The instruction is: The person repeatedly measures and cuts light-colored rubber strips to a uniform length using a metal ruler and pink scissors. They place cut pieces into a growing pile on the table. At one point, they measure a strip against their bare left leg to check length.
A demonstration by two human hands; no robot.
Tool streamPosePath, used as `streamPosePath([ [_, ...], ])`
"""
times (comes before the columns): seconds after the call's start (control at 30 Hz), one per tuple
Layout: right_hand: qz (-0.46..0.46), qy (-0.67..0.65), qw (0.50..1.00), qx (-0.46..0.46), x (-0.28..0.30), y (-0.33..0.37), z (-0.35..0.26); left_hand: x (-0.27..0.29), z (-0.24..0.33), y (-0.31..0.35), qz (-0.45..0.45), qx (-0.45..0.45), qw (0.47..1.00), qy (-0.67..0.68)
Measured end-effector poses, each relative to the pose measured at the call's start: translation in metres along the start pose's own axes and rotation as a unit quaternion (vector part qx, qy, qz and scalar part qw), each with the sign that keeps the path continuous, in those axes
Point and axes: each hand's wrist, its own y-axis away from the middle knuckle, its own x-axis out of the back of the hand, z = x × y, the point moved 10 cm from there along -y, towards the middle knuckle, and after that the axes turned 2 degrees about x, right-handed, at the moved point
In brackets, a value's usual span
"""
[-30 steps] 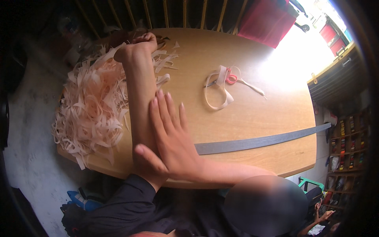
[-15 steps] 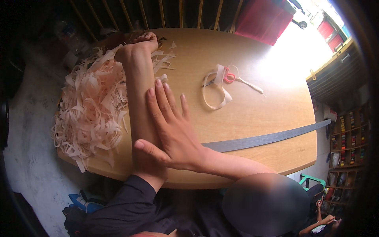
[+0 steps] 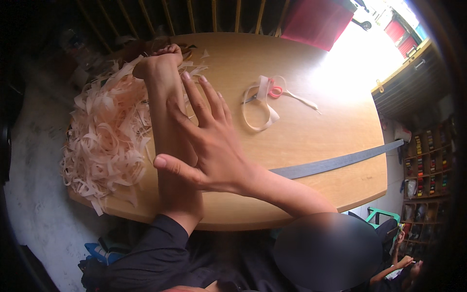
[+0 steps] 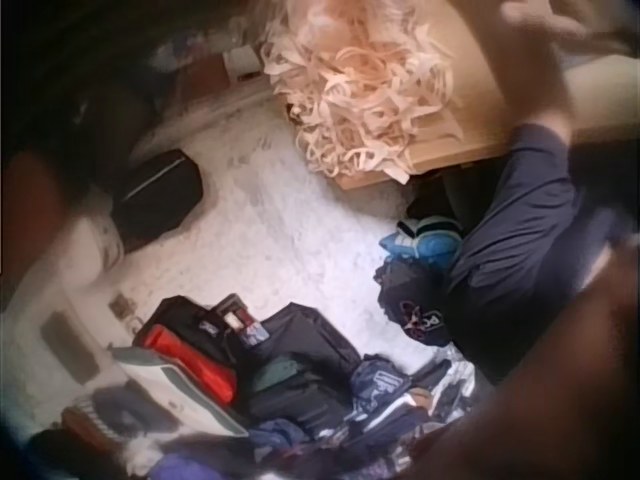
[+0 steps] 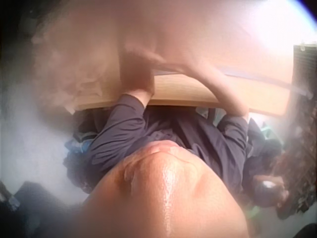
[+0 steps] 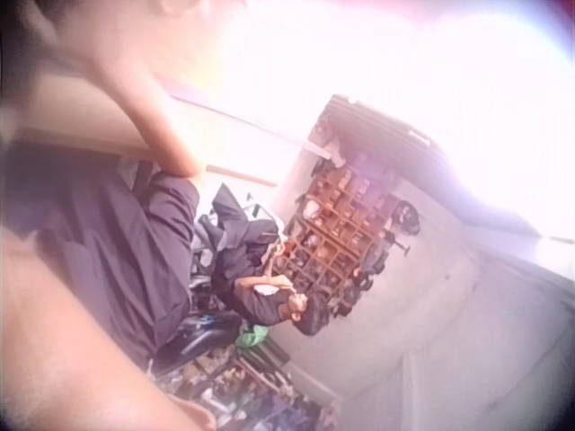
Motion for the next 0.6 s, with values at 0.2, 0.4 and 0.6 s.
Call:
streamPosePath([
  [0.2,0.006,0.027,0.999,0.027,0.005,0.014,-0.012,-0.004,-0.002,-0.002,-0.004,0.001,1.0,-0.005],
  [0.4,0.069,0.144,0.987,-0.006,0.031,-0.013,0.025,0.014,-0.033,0.0,0.019,0.026,0.999,-0.009],
  [0.6,0.0,0.112,0.992,0.06,0.013,0.008,0.003,-0.023,-0.014,0.001,-0.012,0.02,1.0,0.005],
])
